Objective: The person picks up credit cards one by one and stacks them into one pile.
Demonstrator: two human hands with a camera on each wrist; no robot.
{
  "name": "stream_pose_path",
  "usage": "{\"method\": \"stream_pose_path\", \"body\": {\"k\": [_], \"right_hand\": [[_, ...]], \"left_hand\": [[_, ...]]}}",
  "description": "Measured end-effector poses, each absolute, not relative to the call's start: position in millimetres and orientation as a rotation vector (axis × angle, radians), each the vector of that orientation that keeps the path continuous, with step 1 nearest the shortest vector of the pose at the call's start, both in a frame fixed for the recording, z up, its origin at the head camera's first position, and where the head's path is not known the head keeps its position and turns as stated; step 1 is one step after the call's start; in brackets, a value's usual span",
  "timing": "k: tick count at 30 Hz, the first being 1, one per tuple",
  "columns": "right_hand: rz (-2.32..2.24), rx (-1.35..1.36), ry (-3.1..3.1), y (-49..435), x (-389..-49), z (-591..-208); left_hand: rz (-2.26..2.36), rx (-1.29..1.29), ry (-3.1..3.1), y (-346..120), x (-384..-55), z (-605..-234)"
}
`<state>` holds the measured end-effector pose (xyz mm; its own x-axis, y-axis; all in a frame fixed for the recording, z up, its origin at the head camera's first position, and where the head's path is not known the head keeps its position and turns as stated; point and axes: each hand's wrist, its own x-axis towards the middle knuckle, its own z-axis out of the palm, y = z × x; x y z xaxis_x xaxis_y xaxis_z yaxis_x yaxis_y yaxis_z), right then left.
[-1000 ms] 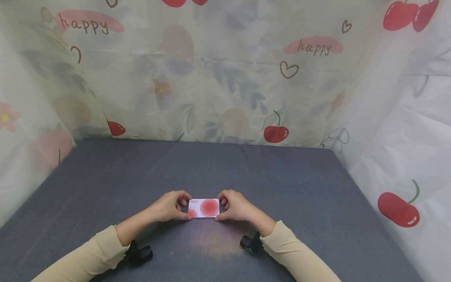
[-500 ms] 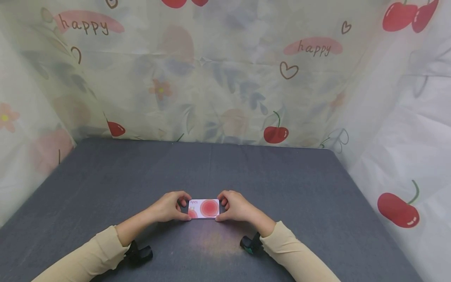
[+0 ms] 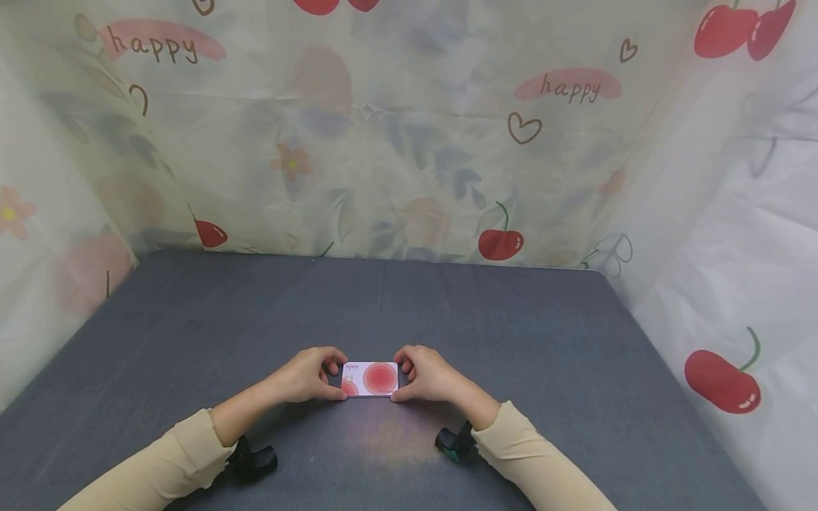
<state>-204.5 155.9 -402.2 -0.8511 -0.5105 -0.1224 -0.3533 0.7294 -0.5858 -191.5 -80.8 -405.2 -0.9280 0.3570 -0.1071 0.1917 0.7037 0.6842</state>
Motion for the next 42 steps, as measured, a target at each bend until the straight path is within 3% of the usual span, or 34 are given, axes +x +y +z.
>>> {"method": "stream_pose_path", "body": {"k": [42], "right_hand": [[-0.817,-0.682,2.642,155.7,-204.5,-400.0]], "left_hand": [[1.01,0.423,2.702,-79.1,-192.0,-403.4]]}}
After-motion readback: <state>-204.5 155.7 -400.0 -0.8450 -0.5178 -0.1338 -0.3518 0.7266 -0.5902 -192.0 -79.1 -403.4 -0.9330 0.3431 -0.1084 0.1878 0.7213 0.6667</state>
